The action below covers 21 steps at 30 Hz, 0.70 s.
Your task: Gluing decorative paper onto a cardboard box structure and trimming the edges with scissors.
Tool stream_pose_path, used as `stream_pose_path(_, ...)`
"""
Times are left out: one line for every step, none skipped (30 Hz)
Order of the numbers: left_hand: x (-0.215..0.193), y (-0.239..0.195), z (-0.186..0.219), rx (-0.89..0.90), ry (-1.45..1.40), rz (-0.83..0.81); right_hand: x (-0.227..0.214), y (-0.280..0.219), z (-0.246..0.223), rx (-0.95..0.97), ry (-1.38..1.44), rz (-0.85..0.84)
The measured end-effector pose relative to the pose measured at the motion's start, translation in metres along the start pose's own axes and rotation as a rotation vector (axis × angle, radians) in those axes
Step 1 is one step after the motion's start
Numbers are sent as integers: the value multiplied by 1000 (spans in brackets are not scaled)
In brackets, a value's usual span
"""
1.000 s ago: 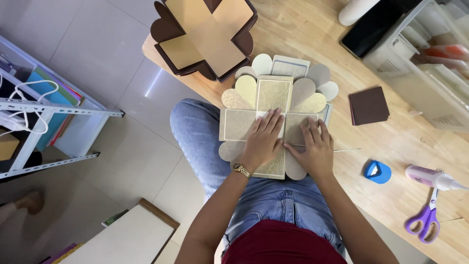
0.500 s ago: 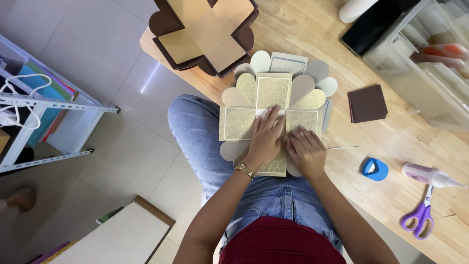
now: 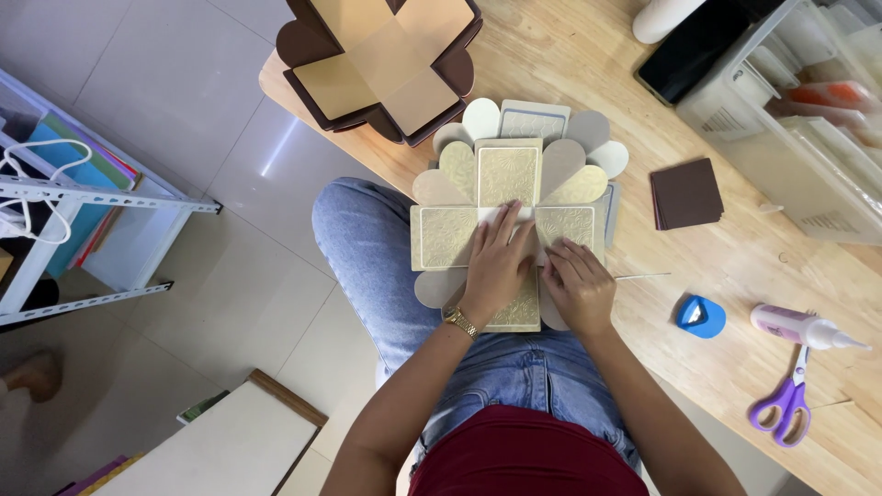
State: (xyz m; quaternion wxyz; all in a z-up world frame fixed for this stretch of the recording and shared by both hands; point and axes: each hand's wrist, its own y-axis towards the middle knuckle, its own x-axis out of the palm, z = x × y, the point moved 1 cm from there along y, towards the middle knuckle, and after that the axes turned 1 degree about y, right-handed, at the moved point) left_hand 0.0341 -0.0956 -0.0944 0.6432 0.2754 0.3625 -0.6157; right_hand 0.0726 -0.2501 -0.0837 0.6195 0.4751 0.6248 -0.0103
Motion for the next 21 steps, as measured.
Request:
stream_pose_path(0,-1,1,0,4,3,-2,2,-1,6,22,-2)
stream_pose_path(2,0,-1,1,4,3,-1,1,-1,6,21,-1)
stream_pose_path(4,0,-2,-3,26,5,-1,0,0,21,40,2)
stream_pose_path(6,0,-3,-6,46,7,0,-1,1,36,60,5)
stream_pose_path(6,0,-3,-6,46,7,-1,0,1,37,59,4)
stream_pose_path(6,0,-3,-6,47,7,-1,1,1,39,63,4)
stream_pose_path(5,0,-3,-6,48,7,-2,2,1,41,67,4)
stream_pose_path(5,0,-2,-6,48,8,-1,-1,4,41,67,4)
stream_pose_path(5,0,-1,-5,56,17,-1,-4,6,46,78,0)
stream_pose_path(5,0,0,-4,63,28,0,-6,9,52,89,-4)
stream_pose_path(5,0,1,-5,62,29,-2,-3,7,50,89,-5)
stream_pose_path(5,0,2,-6,58,37,-4,0,6,55,89,3)
stream_pose_path(5,1,3,-8,53,46,-6,3,5,60,89,11)
stream_pose_path(7,1,3,-9,52,47,-6,3,5,59,89,10)
stream_pose_path(8,1,2,-15,44,46,-6,3,5,67,90,12)
stream_pose_path(10,1,2,-21,36,46,-6,3,5,75,92,14)
stream_pose_path(10,2,2,-22,36,46,-4,2,6,74,92,14)
stream_pose_path(10,1,2,-19,40,51,-4,1,7,80,89,14)
stream_pose_path(10,2,2,-16,44,55,-3,-1,8,86,87,15)
stream_pose_path(11,2,2,-17,43,55,-3,-1,8,86,87,14)
stream_pose_path(11,2,2,-17,53,59,-2,-1,9,87,88,15)
